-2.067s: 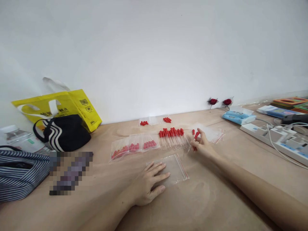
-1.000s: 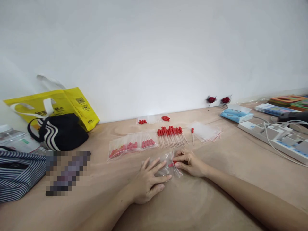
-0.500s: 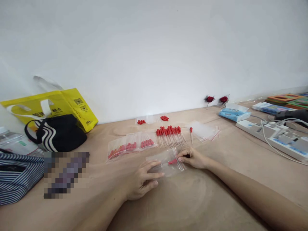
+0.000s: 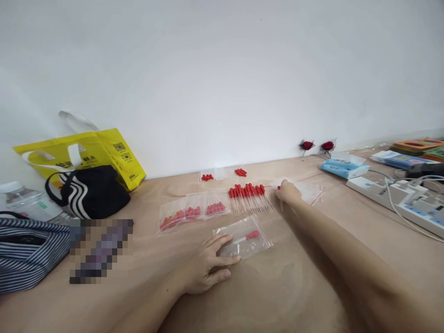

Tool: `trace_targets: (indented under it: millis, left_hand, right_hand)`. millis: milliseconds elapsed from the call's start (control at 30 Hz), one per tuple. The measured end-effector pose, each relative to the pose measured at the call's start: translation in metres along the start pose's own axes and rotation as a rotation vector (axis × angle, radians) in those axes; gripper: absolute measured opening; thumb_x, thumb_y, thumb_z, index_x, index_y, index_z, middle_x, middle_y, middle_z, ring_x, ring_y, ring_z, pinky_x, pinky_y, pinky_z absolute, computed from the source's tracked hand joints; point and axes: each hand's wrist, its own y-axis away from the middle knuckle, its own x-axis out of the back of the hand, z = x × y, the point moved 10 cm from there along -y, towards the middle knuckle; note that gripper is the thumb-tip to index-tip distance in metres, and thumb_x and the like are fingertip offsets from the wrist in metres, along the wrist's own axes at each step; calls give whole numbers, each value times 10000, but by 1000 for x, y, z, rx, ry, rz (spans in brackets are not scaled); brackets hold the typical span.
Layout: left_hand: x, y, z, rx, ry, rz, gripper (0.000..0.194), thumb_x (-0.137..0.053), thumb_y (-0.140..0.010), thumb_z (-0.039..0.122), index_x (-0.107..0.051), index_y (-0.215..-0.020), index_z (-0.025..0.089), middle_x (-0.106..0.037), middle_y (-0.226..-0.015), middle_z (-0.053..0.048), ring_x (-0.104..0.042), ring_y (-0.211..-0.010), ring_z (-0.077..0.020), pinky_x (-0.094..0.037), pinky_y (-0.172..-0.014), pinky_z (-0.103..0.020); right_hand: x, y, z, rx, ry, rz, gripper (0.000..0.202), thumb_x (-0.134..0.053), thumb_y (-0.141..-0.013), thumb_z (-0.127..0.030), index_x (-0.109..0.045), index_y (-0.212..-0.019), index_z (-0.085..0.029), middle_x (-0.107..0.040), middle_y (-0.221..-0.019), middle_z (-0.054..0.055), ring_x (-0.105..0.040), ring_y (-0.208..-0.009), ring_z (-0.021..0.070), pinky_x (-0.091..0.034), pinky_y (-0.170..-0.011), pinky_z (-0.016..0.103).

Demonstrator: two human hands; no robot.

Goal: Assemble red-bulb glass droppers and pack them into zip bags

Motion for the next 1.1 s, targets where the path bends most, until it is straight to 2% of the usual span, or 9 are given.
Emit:
trace_targets:
  millis: [100, 200, 333, 500, 600, 733, 900, 1000, 1100]
  left_hand:
    - [-1, 0, -1, 2, -9, -10, 365, -460, -839, 400, -457, -1204, 387, -274, -1396, -39, -194, -1281, -304, -231, -984, -530]
    - [-1, 0, -2, 12, -4, -6, 375, -473, -830, 407, -445, -1204, 407, -245, -1410, -24, -174, -1285, -312, -222, -982, -544]
    - [-1, -1, -3, 5, -8, -6, 370, -473, -830, 415, -451, -1199, 407, -235, -1415, -16, -180, -1285, -309, -215, -986, -540]
    - [1, -2, -2, 4, -2, -2, 364, -469, -832, 413, -459, -1196, 398, -217, -1419, -15, -179, -1285, -306, -222, -989, -526]
    - [1, -2, -2, 3, 6, 14, 364, -486, -827, 395, -467, -1190, 396, -182, -1429, -10, -197, -1277, -308, -235, -987, -515]
    - [3, -1, 0, -16, 26, 62, 359, -518, -815, 358, -490, -1172, 390, -92, -1448, 12, -209, -1270, -313, -238, -991, -502]
    - [3, -1, 0, -32, 53, 77, 358, -523, -815, 348, -496, -1170, 382, -40, -1453, 27, -186, -1275, -324, -238, -991, -506]
    - [4, 0, 0, -32, 55, 73, 361, -513, -819, 358, -490, -1178, 379, -69, -1450, 18, -188, -1276, -318, -240, -992, -504]
    - [6, 0, 3, -39, 51, 74, 354, -505, -821, 364, -496, -1175, 373, -120, -1442, 7, -204, -1273, -306, -245, -993, -493]
  right_hand:
    - [0, 3, -6, 39, -87, -8, 365, -527, -696, -176, -491, -1047, -81, -595, -878, 171, -569, -879, 265, -426, -716, 342]
    - [1, 22, -12, 137, -247, -34, 405, -425, -779, -234, -392, -1166, -121, -593, -809, 73, -589, -705, 168, -446, -621, 266]
    - [-4, 69, -18, 255, -816, -147, 371, -417, -779, -357, -376, -1104, -184, -486, -616, -44, -501, -470, 112, -415, -459, 241]
    - [-10, 99, -11, 133, -1160, -143, 342, -546, -692, -380, -394, -963, -237, -464, -665, -60, -519, -495, 97, -436, -467, 242]
    - [-21, 106, -13, 49, -1264, -216, 308, -579, -671, -348, -406, -902, -240, -487, -675, -59, -548, -525, 100, -466, -507, 251]
    - [-38, 123, -26, 30, -1249, -413, 337, -639, -624, -342, -413, -839, -214, -553, -652, -52, -569, -524, 101, -468, -513, 236]
    - [-55, 145, -44, 185, -961, -635, 341, -660, -606, -417, -467, -763, -185, -525, -524, -70, -418, -333, 58, -299, -327, 177]
    - [-60, 151, -53, 300, -820, -697, 296, -633, -634, -435, -537, -699, -163, -545, -552, -34, -436, -395, 66, -333, -377, 193]
    - [-53, 160, -69, 553, -706, -718, 298, -566, -708, -418, -592, -586, -148, -565, -643, 10, -512, -584, 102, -407, -533, 217]
